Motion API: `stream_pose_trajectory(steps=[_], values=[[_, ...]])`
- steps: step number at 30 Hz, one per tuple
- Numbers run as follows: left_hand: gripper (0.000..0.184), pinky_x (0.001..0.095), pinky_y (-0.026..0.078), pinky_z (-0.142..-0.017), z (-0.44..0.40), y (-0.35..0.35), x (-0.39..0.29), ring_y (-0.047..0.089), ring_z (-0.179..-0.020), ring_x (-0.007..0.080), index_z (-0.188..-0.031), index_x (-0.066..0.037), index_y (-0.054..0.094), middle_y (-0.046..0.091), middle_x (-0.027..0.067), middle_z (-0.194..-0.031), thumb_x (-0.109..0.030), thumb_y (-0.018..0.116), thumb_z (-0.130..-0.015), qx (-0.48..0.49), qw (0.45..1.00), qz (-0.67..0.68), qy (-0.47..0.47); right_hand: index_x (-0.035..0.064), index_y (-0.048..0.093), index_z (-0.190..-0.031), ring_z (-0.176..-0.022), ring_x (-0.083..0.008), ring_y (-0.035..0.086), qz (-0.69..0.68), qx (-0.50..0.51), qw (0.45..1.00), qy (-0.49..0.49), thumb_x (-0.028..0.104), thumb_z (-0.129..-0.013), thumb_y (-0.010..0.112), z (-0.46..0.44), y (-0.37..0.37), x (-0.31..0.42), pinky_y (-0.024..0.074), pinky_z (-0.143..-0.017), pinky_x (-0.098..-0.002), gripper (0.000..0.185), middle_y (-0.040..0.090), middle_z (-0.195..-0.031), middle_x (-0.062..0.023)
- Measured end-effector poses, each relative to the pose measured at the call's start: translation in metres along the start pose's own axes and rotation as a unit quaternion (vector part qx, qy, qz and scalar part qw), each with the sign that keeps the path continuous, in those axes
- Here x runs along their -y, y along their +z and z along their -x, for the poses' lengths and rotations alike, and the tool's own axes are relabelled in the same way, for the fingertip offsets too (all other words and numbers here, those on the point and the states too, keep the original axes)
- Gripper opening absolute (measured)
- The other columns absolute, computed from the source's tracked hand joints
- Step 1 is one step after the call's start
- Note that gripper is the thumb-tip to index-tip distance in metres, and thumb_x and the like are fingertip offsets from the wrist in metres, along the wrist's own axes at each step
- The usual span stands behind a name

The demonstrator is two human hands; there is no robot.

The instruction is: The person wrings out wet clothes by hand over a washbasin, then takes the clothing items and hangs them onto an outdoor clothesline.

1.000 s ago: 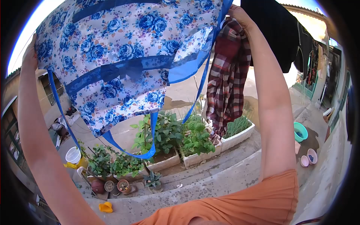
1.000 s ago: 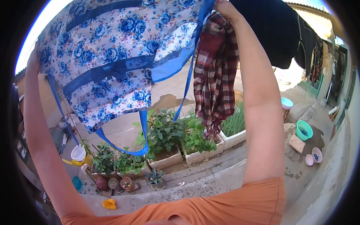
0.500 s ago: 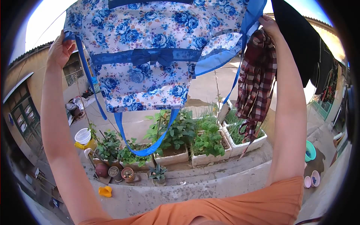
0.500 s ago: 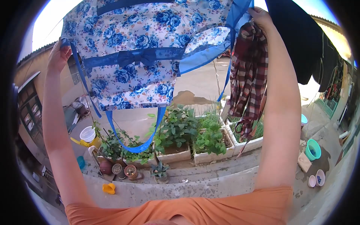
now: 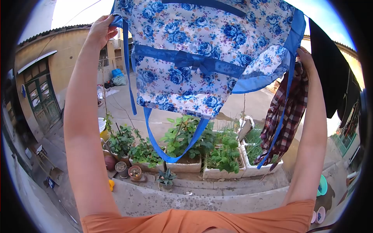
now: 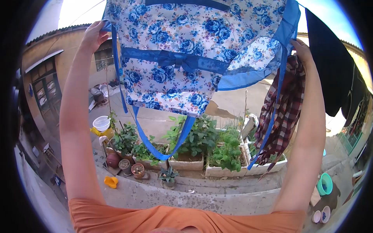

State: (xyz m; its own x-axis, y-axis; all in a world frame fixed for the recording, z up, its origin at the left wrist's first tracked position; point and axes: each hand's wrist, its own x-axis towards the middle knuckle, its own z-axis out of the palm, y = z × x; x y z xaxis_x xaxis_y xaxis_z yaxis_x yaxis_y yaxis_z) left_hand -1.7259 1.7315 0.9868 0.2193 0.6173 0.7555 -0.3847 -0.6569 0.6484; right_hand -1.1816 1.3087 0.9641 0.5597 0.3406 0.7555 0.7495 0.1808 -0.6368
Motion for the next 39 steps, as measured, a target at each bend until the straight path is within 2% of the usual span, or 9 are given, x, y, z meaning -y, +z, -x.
stream_pose_trajectory(steps=[7, 11, 13, 15, 20, 21, 27, 33, 39], values=[[0.018, 0.0239, 0.047, -0.055, 0.024, -0.004, -0.004, 0.051, -0.059, 0.0061, -0.095, -0.011, 0.058, 0.055, -0.0041, -0.071, -0.028, 0.057, -0.088, 0.006, 1.000, 0.004, -0.007, 0.0031, 0.063, -0.101, -0.072, -0.0089, 0.057, -0.009, -0.007, 1.000, 0.018, 0.024, -0.084, 0.060, 0.035, 0.024, 0.004, 0.0444, -0.067, -0.0214, 0.027, 0.063, -0.084, -0.0020], [0.014, 0.0180, 0.045, -0.046, -0.002, -0.026, 0.024, 0.053, -0.054, 0.0022, -0.092, -0.014, 0.056, 0.058, -0.0064, -0.069, -0.028, 0.053, -0.090, 0.042, 0.998, -0.028, 0.025, 0.0039, 0.065, -0.096, -0.069, -0.0089, 0.055, 0.045, -0.065, 0.997, 0.002, 0.021, -0.082, 0.059, 0.052, 0.030, 0.021, 0.0441, -0.066, -0.0232, 0.023, 0.063, -0.080, -0.0004], [0.013, 0.0178, 0.046, -0.045, 0.010, -0.022, 0.020, 0.054, -0.055, 0.0019, -0.091, -0.015, 0.055, 0.058, -0.0068, -0.070, -0.028, 0.053, -0.090, 0.073, 0.996, 0.042, -0.009, 0.0028, 0.065, -0.096, -0.064, -0.0087, 0.055, 0.046, -0.067, 0.997, -0.008, 0.020, -0.082, 0.060, 0.050, 0.031, 0.021, 0.0443, -0.061, -0.0231, 0.022, 0.063, -0.077, -0.0010], [0.013, 0.0179, 0.046, -0.045, 0.008, -0.019, 0.022, 0.055, -0.055, 0.0021, -0.090, -0.015, 0.055, 0.059, -0.0068, -0.071, -0.028, 0.052, -0.091, 0.086, 0.995, 0.051, -0.007, 0.0009, 0.064, -0.096, -0.069, -0.0117, 0.055, 0.055, -0.058, 0.996, 0.030, 0.020, -0.083, 0.060, 0.045, 0.032, 0.020, 0.0447, -0.068, -0.0235, 0.023, 0.063, -0.082, -0.0034], [0.013, 0.0180, 0.046, -0.045, 0.027, -0.015, 0.013, 0.056, -0.056, 0.0021, -0.089, -0.015, 0.054, 0.060, -0.0066, -0.073, -0.028, 0.052, -0.091, 0.104, 0.992, 0.059, -0.027, -0.0004, 0.063, -0.098, -0.068, -0.0126, 0.056, 0.078, -0.047, 0.995, 0.029, 0.017, -0.085, 0.058, 0.040, 0.032, 0.006, 0.0452, -0.068, -0.0248, 0.023, 0.063, -0.081, -0.0040], [0.013, 0.0181, 0.046, -0.045, 0.032, -0.011, 0.012, 0.055, -0.056, 0.0021, -0.089, -0.015, 0.054, 0.060, -0.0065, -0.073, -0.028, 0.052, -0.091, 0.092, 0.994, 0.055, -0.035, 0.0011, 0.064, -0.095, -0.058, -0.0085, 0.052, 0.056, -0.061, 0.997, 0.001, 0.020, -0.084, 0.058, 0.038, 0.032, -0.002, 0.0423, -0.056, -0.0230, 0.023, 0.061, -0.071, -0.0015], [0.013, 0.0218, 0.046, -0.049, 0.042, 0.009, 0.005, 0.053, -0.054, 0.0028, -0.087, -0.015, 0.053, 0.056, -0.0068, -0.069, -0.028, 0.054, -0.090, 0.074, 0.996, 0.035, -0.042, -0.0012, 0.062, -0.097, -0.066, -0.0111, 0.059, 0.098, -0.031, 0.995, -0.014, 0.022, -0.086, 0.056, 0.021, 0.015, -0.024, 0.0457, -0.063, -0.0234, 0.026, 0.064, -0.078, -0.0048], [0.025, 0.0285, 0.046, -0.059, 0.025, 0.020, -0.003, 0.056, -0.065, 0.0084, -0.098, -0.013, 0.054, 0.057, -0.0033, -0.082, -0.035, 0.058, -0.086, -0.007, 0.995, -0.084, -0.060, -0.0029, 0.062, -0.098, -0.064, -0.0089, 0.056, 0.052, -0.014, 0.998, -0.036, 0.022, -0.086, 0.056, 0.008, 0.009, -0.042, 0.0466, -0.062, -0.0231, 0.028, 0.064, -0.079, -0.0046], [0.035, 0.0239, 0.041, -0.064, -0.012, 0.047, -0.045, 0.053, -0.070, 0.0104, -0.105, -0.009, 0.058, 0.059, 0.0017, -0.088, -0.033, 0.063, -0.079, -0.234, 0.928, -0.238, 0.163, 0.0000, 0.063, -0.092, -0.062, -0.0105, 0.055, 0.089, -0.060, 0.994, -0.031, 0.024, -0.086, 0.058, 0.008, 0.008, -0.041, 0.0446, -0.060, -0.0239, 0.025, 0.061, -0.073, -0.0023]])
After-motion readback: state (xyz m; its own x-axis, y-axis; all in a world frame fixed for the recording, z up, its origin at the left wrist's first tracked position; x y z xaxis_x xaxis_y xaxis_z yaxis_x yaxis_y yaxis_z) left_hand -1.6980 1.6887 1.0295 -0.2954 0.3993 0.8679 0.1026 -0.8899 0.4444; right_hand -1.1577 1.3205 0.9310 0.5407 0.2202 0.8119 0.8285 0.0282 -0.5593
